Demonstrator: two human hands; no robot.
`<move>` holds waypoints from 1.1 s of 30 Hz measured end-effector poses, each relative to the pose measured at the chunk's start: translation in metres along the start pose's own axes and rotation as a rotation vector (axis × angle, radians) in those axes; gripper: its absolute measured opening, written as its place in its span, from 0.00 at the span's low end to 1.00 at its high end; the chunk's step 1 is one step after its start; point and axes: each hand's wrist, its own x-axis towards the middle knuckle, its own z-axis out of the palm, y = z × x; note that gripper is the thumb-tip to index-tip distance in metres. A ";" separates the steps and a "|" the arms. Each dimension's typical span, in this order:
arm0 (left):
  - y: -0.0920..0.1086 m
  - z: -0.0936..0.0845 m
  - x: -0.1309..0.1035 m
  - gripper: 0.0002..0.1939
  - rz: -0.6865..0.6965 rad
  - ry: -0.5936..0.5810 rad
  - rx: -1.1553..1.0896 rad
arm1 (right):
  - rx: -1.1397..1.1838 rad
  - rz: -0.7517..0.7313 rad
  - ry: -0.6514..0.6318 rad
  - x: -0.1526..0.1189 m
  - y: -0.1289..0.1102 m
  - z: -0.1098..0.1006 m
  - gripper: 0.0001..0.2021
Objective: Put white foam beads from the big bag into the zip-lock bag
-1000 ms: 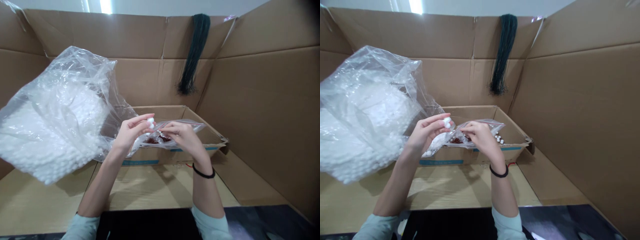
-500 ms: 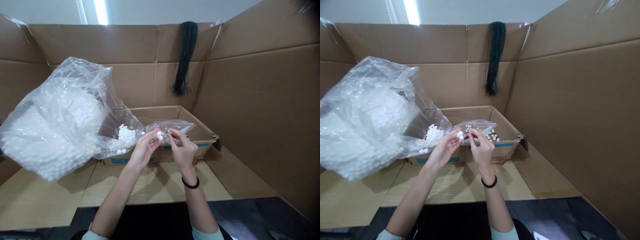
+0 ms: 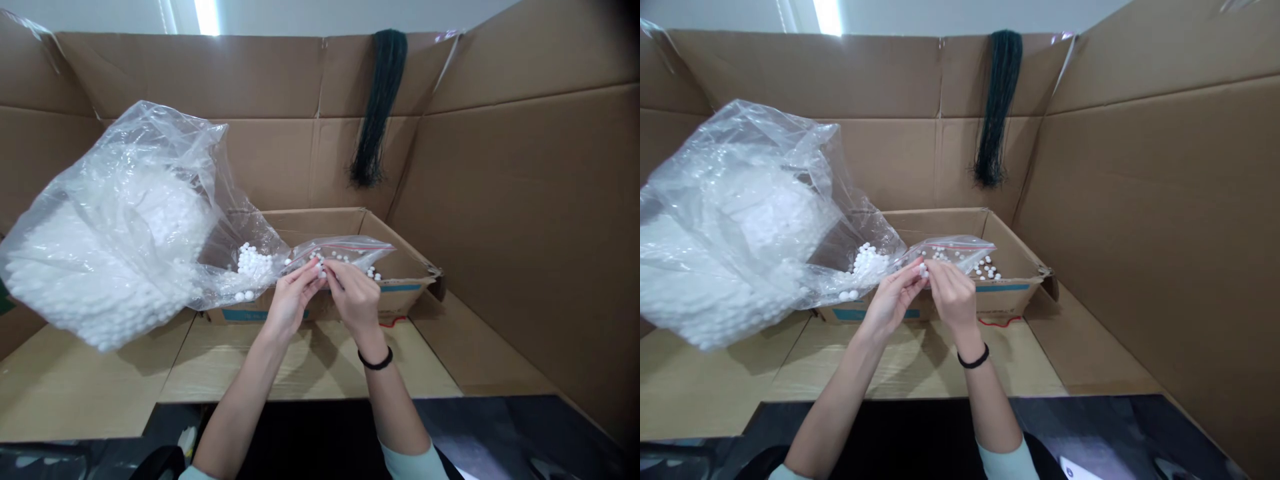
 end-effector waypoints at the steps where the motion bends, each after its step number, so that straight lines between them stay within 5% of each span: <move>1: 0.000 0.000 0.000 0.10 0.002 0.002 0.006 | 0.016 -0.009 -0.021 0.000 0.001 -0.001 0.13; 10: 0.002 -0.001 0.003 0.10 -0.004 -0.016 0.060 | 0.083 0.007 -0.065 0.003 0.004 -0.009 0.10; 19: 0.023 0.004 0.000 0.12 0.084 -0.157 0.268 | 0.729 0.607 -0.034 0.032 0.002 -0.020 0.08; 33: 0.063 0.014 0.018 0.17 0.289 -0.285 0.845 | 0.990 0.577 -0.331 0.068 0.028 -0.025 0.16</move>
